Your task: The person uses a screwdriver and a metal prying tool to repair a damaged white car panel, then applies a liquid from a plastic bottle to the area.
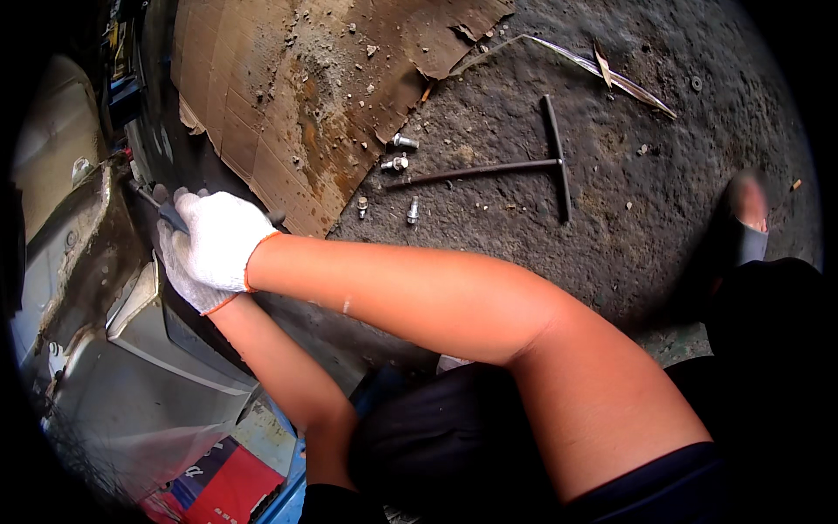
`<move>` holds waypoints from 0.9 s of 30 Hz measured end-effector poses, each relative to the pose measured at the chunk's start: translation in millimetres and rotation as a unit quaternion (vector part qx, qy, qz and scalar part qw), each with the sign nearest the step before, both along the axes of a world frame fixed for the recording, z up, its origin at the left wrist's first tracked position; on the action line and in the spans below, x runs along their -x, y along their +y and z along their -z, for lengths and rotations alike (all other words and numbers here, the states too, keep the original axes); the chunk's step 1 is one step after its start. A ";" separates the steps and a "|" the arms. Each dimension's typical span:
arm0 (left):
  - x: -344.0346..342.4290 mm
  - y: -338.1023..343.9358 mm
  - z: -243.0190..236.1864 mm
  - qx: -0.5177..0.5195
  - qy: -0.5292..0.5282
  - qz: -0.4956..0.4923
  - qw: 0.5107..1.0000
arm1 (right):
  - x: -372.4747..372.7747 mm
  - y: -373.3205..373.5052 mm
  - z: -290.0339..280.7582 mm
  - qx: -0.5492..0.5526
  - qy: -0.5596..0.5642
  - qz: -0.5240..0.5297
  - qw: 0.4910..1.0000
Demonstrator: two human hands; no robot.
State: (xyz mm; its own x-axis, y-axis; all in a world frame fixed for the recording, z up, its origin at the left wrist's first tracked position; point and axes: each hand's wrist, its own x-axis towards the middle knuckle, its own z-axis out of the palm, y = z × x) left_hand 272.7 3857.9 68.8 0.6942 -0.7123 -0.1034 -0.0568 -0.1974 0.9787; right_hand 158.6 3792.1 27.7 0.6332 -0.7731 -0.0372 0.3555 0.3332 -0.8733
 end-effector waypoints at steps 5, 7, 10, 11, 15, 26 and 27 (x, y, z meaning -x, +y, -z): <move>47.0 34.9 -5.7 -0.272 -0.557 0.015 0.785 | -16.7 8.7 -8.9 -0.178 -0.136 -0.033 0.974; 69.2 62.0 -11.8 -0.231 -0.555 -0.014 0.799 | -9.8 8.5 -16.2 -0.276 -0.192 -0.086 0.938; 73.2 103.1 -29.6 -0.265 -0.565 -0.019 0.781 | -3.0 6.7 -31.6 -0.556 -0.379 -0.194 0.714; 70.0 101.9 -34.9 -0.229 -0.577 0.002 0.784 | -5.4 9.7 -35.4 -0.566 -0.400 -0.185 0.697; 40.2 130.3 -32.2 -0.244 -0.524 0.003 0.816 | -24.6 17.8 -63.5 -0.269 -0.141 0.001 0.953; 61.6 84.2 -31.0 -0.285 -0.722 -0.103 0.622 | -15.6 21.6 -44.8 -0.543 -0.322 -0.145 0.762; 69.0 77.5 -38.9 -0.247 -0.728 -0.095 0.633 | -12.0 20.3 -48.3 -0.610 -0.370 -0.163 0.681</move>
